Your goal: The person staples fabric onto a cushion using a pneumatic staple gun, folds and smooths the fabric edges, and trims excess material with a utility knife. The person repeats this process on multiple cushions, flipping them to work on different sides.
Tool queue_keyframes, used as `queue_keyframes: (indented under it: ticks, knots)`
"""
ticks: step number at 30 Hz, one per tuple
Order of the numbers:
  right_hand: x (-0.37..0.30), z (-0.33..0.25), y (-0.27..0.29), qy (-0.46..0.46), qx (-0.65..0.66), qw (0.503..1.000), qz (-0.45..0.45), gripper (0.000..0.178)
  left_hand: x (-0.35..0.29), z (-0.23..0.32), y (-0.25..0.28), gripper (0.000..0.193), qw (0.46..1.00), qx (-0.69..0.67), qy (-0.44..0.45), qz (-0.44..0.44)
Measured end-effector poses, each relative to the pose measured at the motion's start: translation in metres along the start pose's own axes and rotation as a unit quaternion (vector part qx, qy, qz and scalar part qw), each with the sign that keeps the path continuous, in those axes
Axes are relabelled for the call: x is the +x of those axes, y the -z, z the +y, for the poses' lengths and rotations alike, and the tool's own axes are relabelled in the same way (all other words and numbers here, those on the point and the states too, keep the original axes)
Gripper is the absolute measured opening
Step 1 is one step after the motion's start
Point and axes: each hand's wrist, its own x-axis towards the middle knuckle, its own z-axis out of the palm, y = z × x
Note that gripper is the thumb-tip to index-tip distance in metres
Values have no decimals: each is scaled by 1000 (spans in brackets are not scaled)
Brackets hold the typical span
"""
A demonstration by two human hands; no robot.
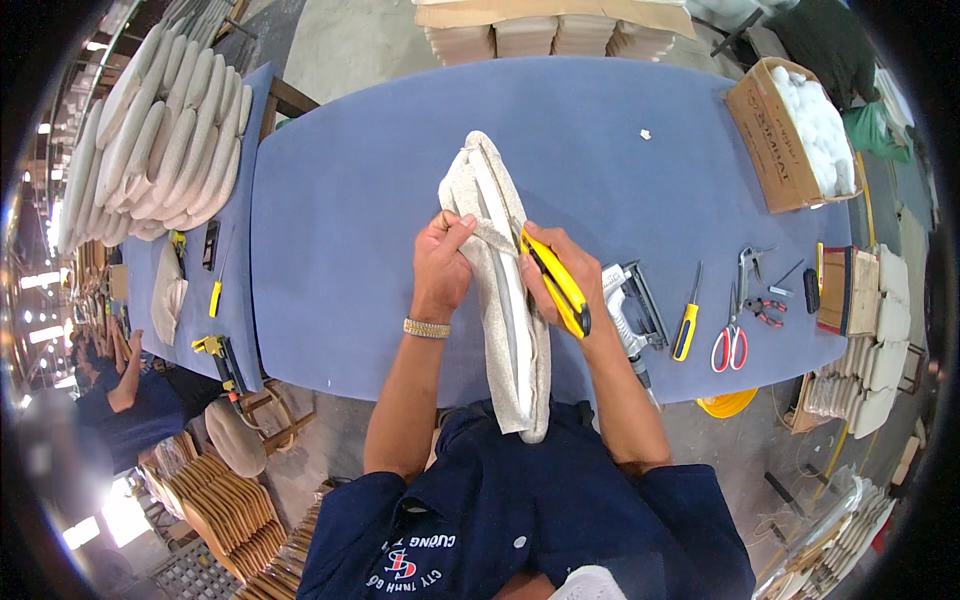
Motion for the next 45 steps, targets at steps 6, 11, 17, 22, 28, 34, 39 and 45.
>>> queue_keyframes:
  ticks: [6,11,17,22,28,34,39,45]
  knots:
    - [-16,16,-16,-65,125,981,131,39,-18,-5,-38,33,848,489,-196,64]
    - [-20,21,-6,-81,141,963,214,26,-29,4,-73,42,724,660,-190,61]
    - [-27,12,14,-48,124,959,251,19,-19,-22,-53,30,735,617,-276,47]
    - [-27,4,19,-4,142,973,181,21,-21,-25,-34,22,847,468,-239,77]
    - [-24,-2,7,35,93,989,112,19,-21,-28,-18,25,897,399,-173,76]
    - [-27,1,6,13,73,994,82,17,-19,-30,-17,24,910,366,-185,64]
    - [-28,3,7,18,74,995,70,16,-23,-22,-25,22,905,380,-183,58]
    - [-37,-3,0,-2,87,992,90,13,-22,-22,-16,22,915,367,-155,62]
